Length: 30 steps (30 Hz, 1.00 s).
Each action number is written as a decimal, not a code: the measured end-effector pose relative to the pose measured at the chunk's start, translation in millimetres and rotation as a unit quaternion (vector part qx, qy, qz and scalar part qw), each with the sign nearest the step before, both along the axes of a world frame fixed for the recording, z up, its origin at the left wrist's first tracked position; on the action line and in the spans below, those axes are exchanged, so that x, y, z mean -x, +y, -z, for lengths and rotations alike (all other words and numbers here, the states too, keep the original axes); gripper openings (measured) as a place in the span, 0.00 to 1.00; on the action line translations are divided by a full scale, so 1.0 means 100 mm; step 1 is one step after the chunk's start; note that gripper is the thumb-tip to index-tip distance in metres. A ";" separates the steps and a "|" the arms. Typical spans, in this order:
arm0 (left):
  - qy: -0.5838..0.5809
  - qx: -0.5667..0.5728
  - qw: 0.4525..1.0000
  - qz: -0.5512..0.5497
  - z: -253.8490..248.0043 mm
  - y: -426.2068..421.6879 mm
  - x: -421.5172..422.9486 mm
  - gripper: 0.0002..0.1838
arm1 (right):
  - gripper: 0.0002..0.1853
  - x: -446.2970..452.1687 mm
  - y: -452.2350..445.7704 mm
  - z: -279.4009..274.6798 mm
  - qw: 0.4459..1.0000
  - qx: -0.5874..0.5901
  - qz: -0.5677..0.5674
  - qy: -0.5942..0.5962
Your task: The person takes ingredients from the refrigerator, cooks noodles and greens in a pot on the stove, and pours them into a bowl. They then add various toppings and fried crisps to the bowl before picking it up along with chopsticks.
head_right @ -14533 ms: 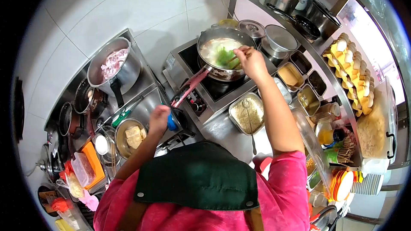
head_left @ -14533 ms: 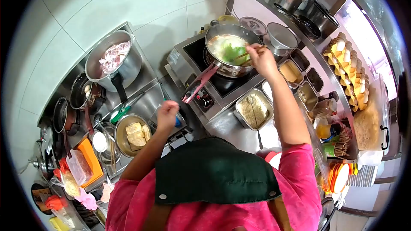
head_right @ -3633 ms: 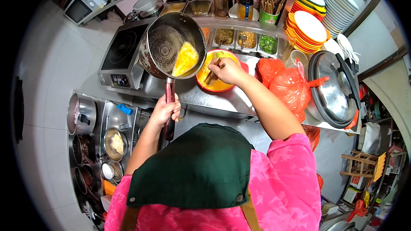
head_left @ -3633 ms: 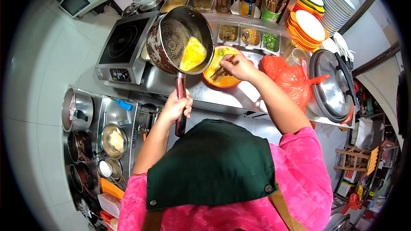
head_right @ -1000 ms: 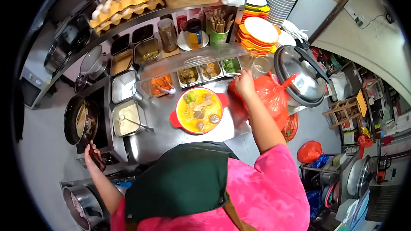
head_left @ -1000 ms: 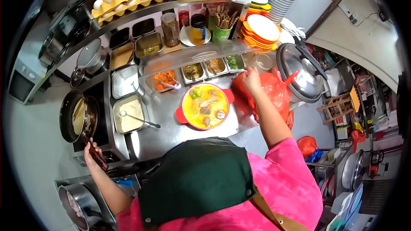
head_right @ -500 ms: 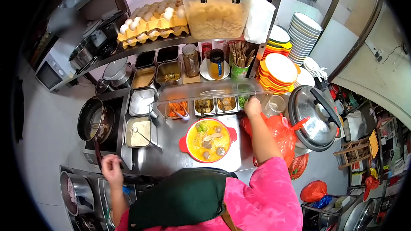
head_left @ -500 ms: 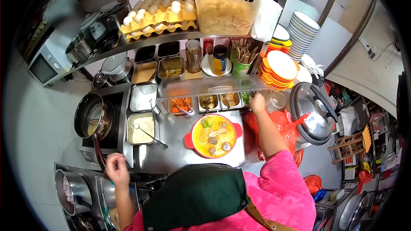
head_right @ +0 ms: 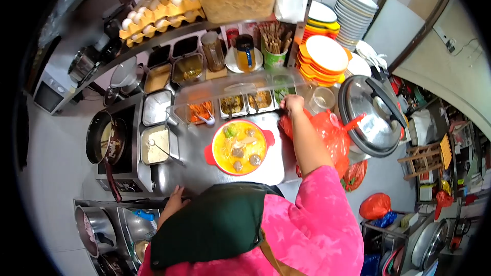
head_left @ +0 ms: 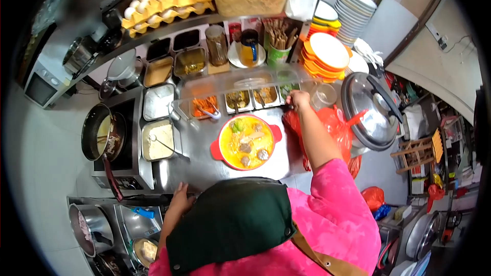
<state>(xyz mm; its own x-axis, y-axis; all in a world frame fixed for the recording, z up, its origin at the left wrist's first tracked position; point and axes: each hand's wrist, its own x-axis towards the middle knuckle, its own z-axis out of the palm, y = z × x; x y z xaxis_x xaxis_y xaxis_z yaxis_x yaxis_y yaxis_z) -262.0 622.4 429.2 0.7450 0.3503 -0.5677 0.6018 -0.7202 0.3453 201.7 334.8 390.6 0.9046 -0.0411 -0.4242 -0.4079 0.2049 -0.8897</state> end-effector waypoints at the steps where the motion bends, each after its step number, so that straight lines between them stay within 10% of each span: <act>1: 0.020 -0.010 1.000 -0.005 0.01 -0.01 -0.02 0.35 | 0.05 0.09 -0.02 -0.06 1.000 0.017 0.002 0.002; 18: 0.080 -0.033 0.994 0.062 -0.06 0.03 -0.24 0.33 | 0.09 1.69 -0.53 -0.88 0.985 0.076 -0.126 -0.087; 24: 0.091 -0.038 0.992 0.076 -0.03 0.05 -0.26 0.33 | 0.07 1.83 -0.39 -0.78 0.762 0.406 -0.155 -0.479; 30: 0.075 -0.047 0.993 0.077 0.00 0.05 -0.23 0.34 | 0.06 0.93 -0.38 -0.52 0.759 0.519 -0.108 -0.379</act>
<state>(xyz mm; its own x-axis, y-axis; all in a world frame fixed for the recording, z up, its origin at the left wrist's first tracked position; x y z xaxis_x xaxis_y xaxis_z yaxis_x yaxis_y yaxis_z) -239.2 627.8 428.9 0.7036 0.2955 -0.6462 0.5211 -0.8328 0.1866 108.9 296.8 442.5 0.9056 0.1872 0.3807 0.3776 -0.7647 -0.5222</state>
